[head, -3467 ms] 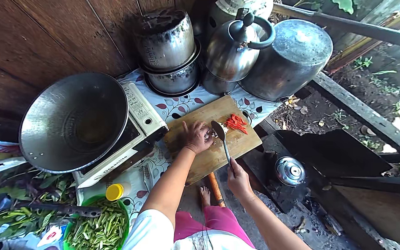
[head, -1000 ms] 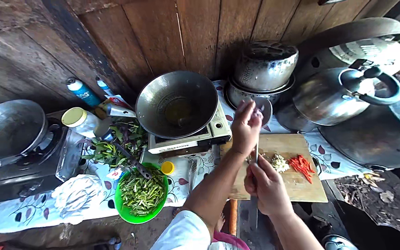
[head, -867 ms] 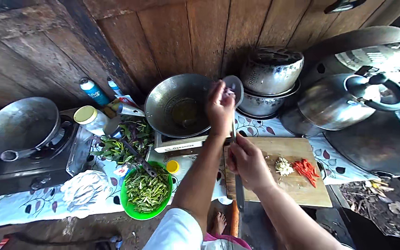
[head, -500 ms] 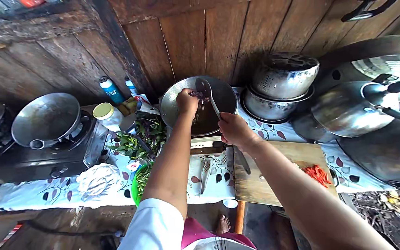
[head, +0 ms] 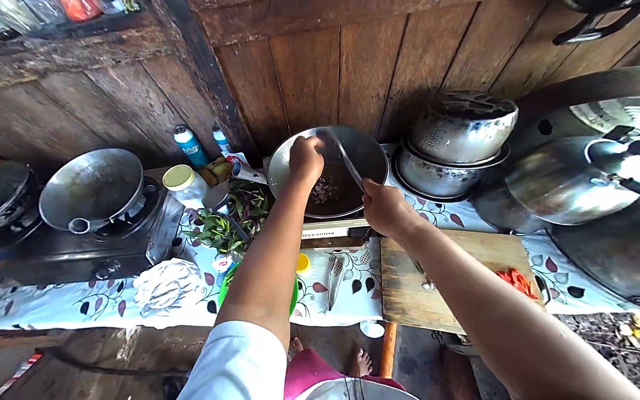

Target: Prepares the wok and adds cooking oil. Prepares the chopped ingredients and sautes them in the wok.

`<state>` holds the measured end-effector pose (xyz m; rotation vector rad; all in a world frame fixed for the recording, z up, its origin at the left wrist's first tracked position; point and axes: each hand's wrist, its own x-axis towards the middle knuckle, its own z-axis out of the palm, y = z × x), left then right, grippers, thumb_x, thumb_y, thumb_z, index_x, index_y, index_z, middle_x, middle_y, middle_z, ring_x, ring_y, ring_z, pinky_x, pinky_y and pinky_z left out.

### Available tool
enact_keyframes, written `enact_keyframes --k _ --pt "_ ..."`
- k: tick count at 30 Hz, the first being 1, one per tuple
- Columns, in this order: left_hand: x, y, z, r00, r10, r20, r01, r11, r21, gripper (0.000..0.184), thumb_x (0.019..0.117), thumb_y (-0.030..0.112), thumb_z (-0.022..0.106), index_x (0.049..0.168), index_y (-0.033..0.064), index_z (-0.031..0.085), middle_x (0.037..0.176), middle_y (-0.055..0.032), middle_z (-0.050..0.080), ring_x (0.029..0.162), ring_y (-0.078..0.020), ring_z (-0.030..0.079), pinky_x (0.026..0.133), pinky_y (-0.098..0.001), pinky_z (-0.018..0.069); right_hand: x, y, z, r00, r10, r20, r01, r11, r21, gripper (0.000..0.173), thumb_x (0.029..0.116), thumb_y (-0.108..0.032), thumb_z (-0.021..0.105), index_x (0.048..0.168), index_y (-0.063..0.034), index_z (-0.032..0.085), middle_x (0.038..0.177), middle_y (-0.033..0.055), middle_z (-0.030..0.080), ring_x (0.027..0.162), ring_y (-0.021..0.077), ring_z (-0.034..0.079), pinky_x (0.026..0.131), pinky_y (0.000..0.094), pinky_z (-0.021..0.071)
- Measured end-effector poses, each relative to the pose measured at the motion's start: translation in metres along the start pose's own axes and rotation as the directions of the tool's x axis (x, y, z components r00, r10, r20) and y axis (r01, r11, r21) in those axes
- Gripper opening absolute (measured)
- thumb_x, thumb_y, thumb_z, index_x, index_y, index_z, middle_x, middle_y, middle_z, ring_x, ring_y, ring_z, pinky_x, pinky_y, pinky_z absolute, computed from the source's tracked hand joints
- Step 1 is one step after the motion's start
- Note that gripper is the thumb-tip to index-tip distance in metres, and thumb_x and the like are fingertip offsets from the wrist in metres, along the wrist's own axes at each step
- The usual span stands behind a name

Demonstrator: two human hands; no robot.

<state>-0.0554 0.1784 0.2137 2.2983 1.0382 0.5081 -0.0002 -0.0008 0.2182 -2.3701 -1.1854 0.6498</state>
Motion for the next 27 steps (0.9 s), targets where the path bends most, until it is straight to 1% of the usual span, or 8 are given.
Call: enact_keyframes --k 6,8,10,12,14,20,24,27 --pt "0.0 -0.011 -0.015 0.98 0.169 -0.106 -0.177 0.982 -0.071 0.028 0.0943 -0.005 0.055 0.118 -0.0033 0.069 0.112 -0.0188 0.072 0.105 -0.0278 0.069 0.096 -0.0445 0.0534 -0.001 0.005 -0.002 0.992 -0.079 -0.094 0.08 0.997 0.008 0.04 0.1099 -0.008 0.041 0.147 0.004 0.049 0.126 0.0304 0.065 0.12 0.0454 0.063 0.103 0.0595 0.0477" --pt "-0.003 -0.021 -0.016 0.983 0.14 0.122 -0.151 0.985 0.089 0.039 0.0946 -0.006 0.055 0.13 0.0045 0.068 0.132 -0.0158 0.068 0.131 -0.0329 0.059 0.113 -0.0608 0.0388 0.0 0.004 -0.003 0.998 -0.05 -0.032 0.049 0.998 -0.043 0.037 0.1092 -0.008 0.041 0.142 0.002 0.054 0.122 0.0287 0.066 0.119 0.0446 0.063 0.101 0.0601 0.0479" --pt "-0.002 -0.019 -0.021 0.981 0.087 0.175 -0.114 0.982 0.149 0.041 0.094 -0.003 0.058 0.131 0.0087 0.069 0.14 -0.0176 0.062 0.142 -0.0401 0.046 0.115 -0.0749 0.0219 -0.004 0.003 -0.01 0.993 -0.063 -0.105 0.064 0.998 0.006 0.04 0.1103 -0.009 0.041 0.147 0.0036 0.05 0.123 0.0308 0.066 0.119 0.0461 0.064 0.102 0.06 0.0473" --pt "-0.007 -0.01 -0.03 0.994 0.108 0.015 -0.109 0.99 0.089 0.035 0.0956 -0.001 0.057 0.128 0.0037 0.07 0.134 -0.0218 0.063 0.131 -0.0358 0.057 0.112 -0.056 0.0415 -0.006 0.006 -0.013 0.987 -0.052 -0.149 0.066 0.994 0.087 0.041 0.1107 -0.009 0.04 0.149 0.0027 0.047 0.114 0.0295 0.067 0.101 0.0415 0.069 0.091 0.0563 0.0534" --pt "-0.012 -0.006 -0.028 0.969 0.215 -0.123 -0.218 0.976 -0.007 0.033 0.0964 -0.005 0.054 0.125 -0.0027 0.069 0.129 -0.0242 0.064 0.119 -0.0314 0.064 0.104 -0.041 0.0509 -0.002 0.01 -0.011 0.998 0.029 -0.058 -0.016 0.977 0.212 0.04 0.1118 -0.012 0.04 0.149 -0.0009 0.048 0.092 0.0204 0.064 0.069 0.0273 0.065 0.068 0.0437 0.0563" --pt "-0.005 -0.012 0.016 0.796 0.571 -0.202 -0.564 0.82 0.097 0.04 0.0989 -0.004 0.051 0.137 -0.012 0.057 0.14 -0.0315 0.055 0.132 -0.0416 0.054 0.114 -0.0441 0.0422 -0.01 -0.002 -0.029 0.995 0.06 0.076 -0.092 0.844 0.529 0.039 0.1122 -0.014 0.041 0.151 -0.0082 0.046 0.082 0.0052 0.054 0.052 0.0078 0.047 0.046 0.0219 0.0414" --pt "-0.008 -0.016 0.013 0.824 0.566 -0.005 -0.55 0.803 0.228 0.032 0.0999 -0.003 0.049 0.126 -0.0098 0.067 0.126 -0.0282 0.064 0.121 -0.0405 0.061 0.108 -0.0466 0.0473 0.002 0.007 -0.027 0.999 0.028 -0.026 -0.009 0.837 0.547 0.038 0.1117 -0.014 0.042 0.149 -0.0075 0.048 0.081 0.005 0.054 0.052 0.0078 0.05 0.047 0.0217 0.0456" --pt "-0.015 -0.011 0.01 0.901 0.351 0.256 -0.432 0.785 0.445 0.026 0.0969 0.001 0.054 0.112 -0.0036 0.075 0.126 -0.0262 0.066 0.129 -0.0452 0.055 0.111 -0.0658 0.0362 0.008 0.034 -0.02 0.993 0.037 -0.11 0.011 0.916 0.402 0.043 0.1111 -0.014 0.041 0.152 -0.0065 0.048 0.099 0.0189 0.065 0.067 0.0219 0.063 0.065 0.0396 0.0563"
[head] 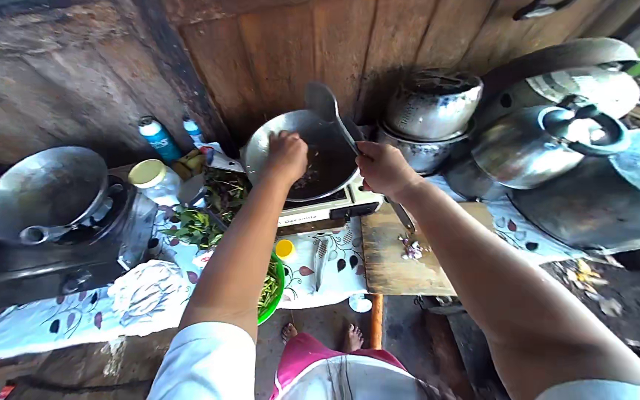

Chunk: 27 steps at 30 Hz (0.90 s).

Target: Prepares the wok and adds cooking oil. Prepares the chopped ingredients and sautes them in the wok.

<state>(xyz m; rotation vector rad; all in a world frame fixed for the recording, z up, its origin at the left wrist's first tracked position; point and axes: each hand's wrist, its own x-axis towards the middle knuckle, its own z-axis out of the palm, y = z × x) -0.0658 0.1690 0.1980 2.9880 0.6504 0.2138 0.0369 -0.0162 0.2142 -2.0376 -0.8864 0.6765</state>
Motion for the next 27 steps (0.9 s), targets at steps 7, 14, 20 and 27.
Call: enact_keyframes --k 7,14,20,27 --pt "-0.015 0.139 0.063 0.944 0.33 -0.013 -0.299 0.835 -0.463 0.032 0.0975 -0.008 0.05 0.121 -0.0044 0.072 0.126 -0.0253 0.067 0.124 -0.0385 0.061 0.11 -0.0495 0.0461 -0.111 0.137 -0.065 0.932 0.273 -0.237 -0.244 0.959 0.143 0.038 0.1119 -0.015 0.04 0.147 -0.0063 0.05 0.073 0.007 0.054 0.052 0.0132 0.052 0.05 0.0316 0.0495" --pt "0.013 0.232 0.212 0.817 0.438 0.376 -0.192 0.82 -0.539 0.043 0.0937 -0.012 0.053 0.133 -0.0001 0.065 0.14 -0.0223 0.06 0.134 -0.0394 0.054 0.112 -0.0556 0.0421 -0.174 0.223 -0.015 0.738 0.657 -0.153 -0.624 0.752 0.213 0.042 0.1125 -0.016 0.035 0.152 -0.0055 0.046 0.083 0.0131 0.06 0.061 0.0201 0.058 0.06 0.0383 0.0536" --pt "0.026 0.239 0.245 0.744 0.523 0.416 -0.387 0.844 -0.371 0.035 0.099 -0.006 0.052 0.128 0.0028 0.069 0.148 -0.0158 0.055 0.141 -0.0401 0.046 0.116 -0.0572 0.0373 -0.162 0.232 0.002 0.716 0.683 -0.146 -0.668 0.73 0.144 0.045 0.1118 -0.014 0.036 0.155 -0.0065 0.042 0.096 0.0213 0.066 0.073 0.029 0.066 0.075 0.0463 0.0558" --pt "-0.002 0.216 0.233 0.668 0.625 0.404 -0.419 0.765 -0.49 0.029 0.0944 -0.012 0.056 0.12 -0.0071 0.069 0.134 -0.0238 0.06 0.132 -0.0393 0.053 0.115 -0.0477 0.0403 -0.172 0.237 0.007 0.766 0.634 -0.104 -0.64 0.768 -0.028 0.045 0.1112 -0.011 0.036 0.155 -0.0027 0.042 0.109 0.0262 0.068 0.087 0.0349 0.069 0.085 0.0494 0.0546"
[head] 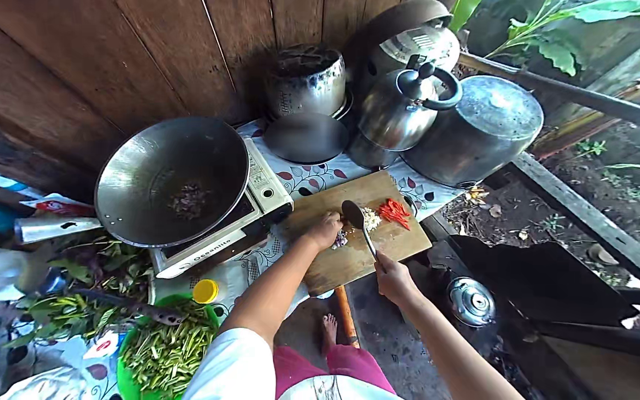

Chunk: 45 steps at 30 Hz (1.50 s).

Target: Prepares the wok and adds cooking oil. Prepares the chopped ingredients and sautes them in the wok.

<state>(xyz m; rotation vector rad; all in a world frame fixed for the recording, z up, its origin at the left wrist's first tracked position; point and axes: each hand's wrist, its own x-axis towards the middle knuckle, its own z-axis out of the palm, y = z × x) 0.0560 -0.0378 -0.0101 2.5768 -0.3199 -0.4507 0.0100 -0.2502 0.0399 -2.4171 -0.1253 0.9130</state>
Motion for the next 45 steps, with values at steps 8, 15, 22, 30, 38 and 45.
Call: enact_keyframes --k 8,15,22,30,38,45 --pt "-0.018 -0.014 0.026 0.988 -0.081 -0.128 0.073 0.995 -0.067 0.076 0.0982 0.041 0.067 0.157 0.0016 0.04 0.164 -0.0213 0.034 0.156 -0.0362 0.024 0.126 -0.061 0.0081 -0.03 0.034 0.008 0.995 0.087 0.057 -0.095 0.983 0.157 0.046 0.1123 -0.012 0.036 0.158 -0.0061 0.037 0.084 0.0163 0.063 0.06 0.0219 0.063 0.063 0.0379 0.0565" --pt "-0.022 0.019 0.063 0.975 -0.085 -0.206 0.058 0.989 -0.136 0.053 0.1095 0.015 0.042 0.156 -0.0085 0.032 0.164 -0.0266 0.032 0.157 -0.0379 0.023 0.128 -0.0532 0.0116 -0.041 0.018 0.038 0.993 0.089 0.076 -0.106 0.956 0.273 0.045 0.1115 -0.01 0.036 0.156 -0.0036 0.038 0.083 0.0149 0.062 0.059 0.0208 0.062 0.062 0.0368 0.0562" --pt "-0.02 0.042 0.091 0.76 -0.351 -0.546 0.098 0.894 -0.437 0.048 0.1026 -0.001 0.046 0.148 -0.0135 0.043 0.159 -0.0321 0.036 0.15 -0.043 0.036 0.125 -0.0466 0.0271 -0.039 0.001 0.087 0.997 0.052 0.053 -0.072 0.871 0.485 0.047 0.1106 -0.009 0.037 0.156 0.0024 0.036 0.071 0.0084 0.056 0.051 0.0147 0.055 0.054 0.0316 0.0521" --pt "-0.024 0.055 0.06 0.627 -0.388 -0.676 -0.165 0.781 -0.602 0.042 0.0968 -0.013 0.046 0.138 -0.0187 0.052 0.153 -0.038 0.041 0.146 -0.0491 0.039 0.122 -0.0469 0.0345 -0.05 -0.008 0.075 0.997 -0.072 -0.02 0.057 0.574 0.817 0.041 0.1103 -0.008 0.034 0.149 0.0031 0.041 0.063 -0.0037 0.049 0.041 0.0026 0.043 0.038 0.0191 0.0401" --pt "-0.103 0.036 -0.133 0.05 -0.119 -0.992 -0.287 0.949 -0.128 0.036 0.0953 -0.011 0.051 0.129 -0.0189 0.06 0.149 -0.0352 0.048 0.146 -0.0409 0.043 0.121 -0.0386 0.0363 -0.082 -0.158 0.016 0.753 -0.638 -0.163 0.592 0.548 0.59 0.04 0.1064 -0.007 0.04 0.143 0.0086 0.046 0.065 -0.0064 0.052 0.048 -0.0013 0.049 0.046 0.0165 0.0468" --pt "-0.179 -0.042 -0.197 0.208 -0.185 -0.96 0.215 0.966 -0.139 0.032 0.1021 -0.005 0.046 0.126 -0.0122 0.066 0.145 -0.0271 0.056 0.136 -0.0347 0.057 0.115 -0.0385 0.0431 -0.046 -0.275 0.021 0.738 -0.674 0.024 0.614 0.686 0.39 0.042 0.111 -0.013 0.041 0.152 -0.002 0.046 0.078 0.009 0.056 0.052 0.0129 0.052 0.05 0.0299 0.0488"
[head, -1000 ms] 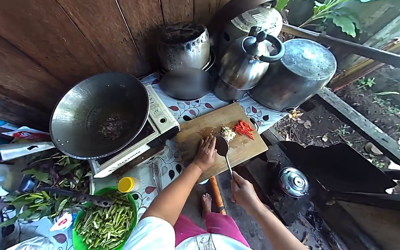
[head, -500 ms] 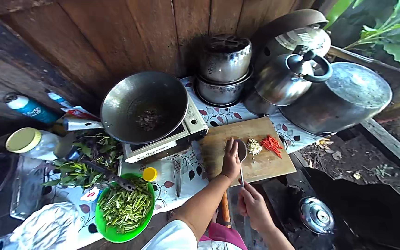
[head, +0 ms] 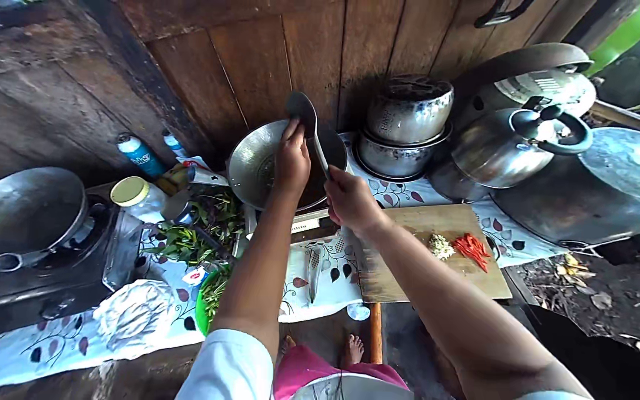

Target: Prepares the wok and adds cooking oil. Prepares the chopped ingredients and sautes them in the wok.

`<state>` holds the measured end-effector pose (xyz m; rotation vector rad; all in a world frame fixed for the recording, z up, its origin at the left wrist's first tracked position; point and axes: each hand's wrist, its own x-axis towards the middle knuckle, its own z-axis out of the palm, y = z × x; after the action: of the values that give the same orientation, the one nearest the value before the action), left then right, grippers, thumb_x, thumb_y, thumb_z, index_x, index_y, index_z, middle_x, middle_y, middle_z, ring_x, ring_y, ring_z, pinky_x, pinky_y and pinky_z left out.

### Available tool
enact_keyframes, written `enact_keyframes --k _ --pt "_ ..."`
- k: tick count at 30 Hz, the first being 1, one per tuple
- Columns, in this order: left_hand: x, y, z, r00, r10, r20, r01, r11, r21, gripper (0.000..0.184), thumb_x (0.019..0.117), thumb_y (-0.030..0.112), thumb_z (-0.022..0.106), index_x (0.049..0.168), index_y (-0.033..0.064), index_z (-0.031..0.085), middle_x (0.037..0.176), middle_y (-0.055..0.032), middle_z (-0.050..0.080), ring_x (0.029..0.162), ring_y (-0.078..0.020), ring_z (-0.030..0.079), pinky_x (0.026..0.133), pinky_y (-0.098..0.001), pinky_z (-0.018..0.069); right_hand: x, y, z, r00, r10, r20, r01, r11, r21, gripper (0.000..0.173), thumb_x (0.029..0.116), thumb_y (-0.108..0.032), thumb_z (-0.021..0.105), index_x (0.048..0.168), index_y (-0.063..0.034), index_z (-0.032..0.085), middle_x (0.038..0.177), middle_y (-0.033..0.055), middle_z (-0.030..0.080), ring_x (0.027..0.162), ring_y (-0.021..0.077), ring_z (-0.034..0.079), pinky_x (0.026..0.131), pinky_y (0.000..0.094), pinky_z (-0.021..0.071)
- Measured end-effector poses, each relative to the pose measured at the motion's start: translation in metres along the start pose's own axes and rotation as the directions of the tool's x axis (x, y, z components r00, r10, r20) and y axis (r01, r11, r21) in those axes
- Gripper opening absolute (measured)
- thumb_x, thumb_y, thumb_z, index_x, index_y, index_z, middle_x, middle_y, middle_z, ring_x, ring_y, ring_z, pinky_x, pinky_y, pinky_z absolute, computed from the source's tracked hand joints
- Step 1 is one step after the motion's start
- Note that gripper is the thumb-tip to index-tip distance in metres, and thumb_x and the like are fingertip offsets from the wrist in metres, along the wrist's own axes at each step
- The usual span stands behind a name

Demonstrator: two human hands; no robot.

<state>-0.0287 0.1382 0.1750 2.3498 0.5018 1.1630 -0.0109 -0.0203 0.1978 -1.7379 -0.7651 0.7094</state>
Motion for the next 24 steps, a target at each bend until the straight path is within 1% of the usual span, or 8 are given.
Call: enact_keyframes --k 3,6,8,10,14,17,21,24 --pt "0.015 -0.014 -0.029 0.958 -0.11 0.265 0.071 0.986 0.151 0.029 0.1036 0.001 0.05 0.124 -0.011 0.067 0.136 -0.0272 0.063 0.128 -0.0364 0.061 0.113 -0.0444 0.0445 0.018 -0.015 -0.011 1.0 -0.004 -0.013 0.001 0.98 -0.197 0.045 0.1107 -0.013 0.041 0.154 -0.003 0.043 0.088 0.017 0.063 0.06 0.0215 0.06 0.059 0.039 0.0548" --pt "0.033 -0.007 -0.051 0.974 -0.162 0.156 0.132 0.973 0.188 0.026 0.101 0.001 0.054 0.118 -0.0065 0.072 0.123 -0.025 0.067 0.116 -0.0322 0.066 0.106 -0.0407 0.0492 0.019 -0.012 -0.02 0.993 -0.105 -0.054 0.088 0.963 -0.254 0.045 0.1107 -0.014 0.042 0.154 -0.0022 0.044 0.087 0.0155 0.063 0.058 0.0198 0.059 0.057 0.0369 0.0546" --pt "0.032 -0.009 -0.051 0.965 -0.221 0.138 0.189 0.958 0.214 0.028 0.098 -0.002 0.053 0.119 -0.0045 0.071 0.121 -0.0258 0.064 0.112 -0.0327 0.064 0.101 -0.0407 0.0504 0.017 -0.004 -0.019 0.995 -0.103 0.001 0.095 0.908 -0.409 0.044 0.1099 -0.011 0.041 0.152 0.001 0.046 0.105 0.0245 0.069 0.081 0.0325 0.069 0.076 0.049 0.0567" --pt "0.025 -0.021 -0.046 0.846 -0.364 0.389 0.254 0.917 0.307 0.033 0.0956 -0.005 0.055 0.127 -0.0054 0.066 0.133 -0.0315 0.059 0.128 -0.0429 0.057 0.11 -0.0561 0.0444 0.012 0.003 -0.017 0.998 -0.003 0.061 0.034 0.862 -0.506 0.04 0.1106 -0.01 0.039 0.147 0.0024 0.049 0.113 0.0286 0.068 0.102 0.0411 0.068 0.092 0.057 0.0519" --pt "0.033 -0.018 -0.05 0.863 -0.365 0.348 0.26 0.913 0.314 0.033 0.0996 0.001 0.052 0.129 -0.002 0.066 0.136 -0.0287 0.059 0.13 -0.0409 0.057 0.111 -0.0547 0.0447 0.0 0.008 -0.036 0.998 -0.058 0.005 0.054 0.898 -0.437 0.043 0.1107 -0.012 0.039 0.152 0.0004 0.047 0.104 0.025 0.07 0.085 0.0347 0.07 0.081 0.0514 0.056" --pt "0.024 -0.013 -0.037 0.782 -0.403 0.475 0.207 0.887 0.412 0.033 0.0974 -0.003 0.053 0.126 -0.0032 0.067 0.133 -0.0302 0.062 0.13 -0.0465 0.056 0.109 -0.0644 0.0408 -0.02 0.022 -0.061 0.999 0.049 -0.008 -0.047 0.898 -0.437 0.04 0.1106 -0.011 0.039 0.148 -0.0006 0.051 0.096 0.0221 0.067 0.073 0.0307 0.067 0.073 0.0485 0.0562" --pt "-0.011 0.048 0.009 0.853 -0.081 0.516 -0.031 0.979 0.204 0.037 0.097 -0.006 0.049 0.126 0.0006 0.07 0.135 -0.0243 0.062 0.127 -0.0389 0.058 0.109 -0.0538 0.0445 -0.085 0.071 -0.116 0.959 0.138 -0.247 -0.193 0.958 -0.211 0.04 0.1125 -0.016 0.04 0.151 -0.0073 0.048 0.075 0.0105 0.057 0.052 0.0167 0.055 0.05 0.0344 0.0515" --pt "-0.068 0.084 0.068 0.689 0.095 0.719 -0.062 0.995 -0.072 0.034 0.0977 -0.01 0.048 0.123 -0.0048 0.07 0.123 -0.0289 0.064 0.12 -0.0402 0.061 0.107 -0.0497 0.0474 -0.131 0.125 -0.134 0.859 0.415 -0.3 -0.454 0.888 -0.07 0.038 0.1121 -0.014 0.038 0.147 -0.0028 0.049 0.073 0.0074 0.056 0.05 0.0123 0.056 0.05 0.0292 0.0526"
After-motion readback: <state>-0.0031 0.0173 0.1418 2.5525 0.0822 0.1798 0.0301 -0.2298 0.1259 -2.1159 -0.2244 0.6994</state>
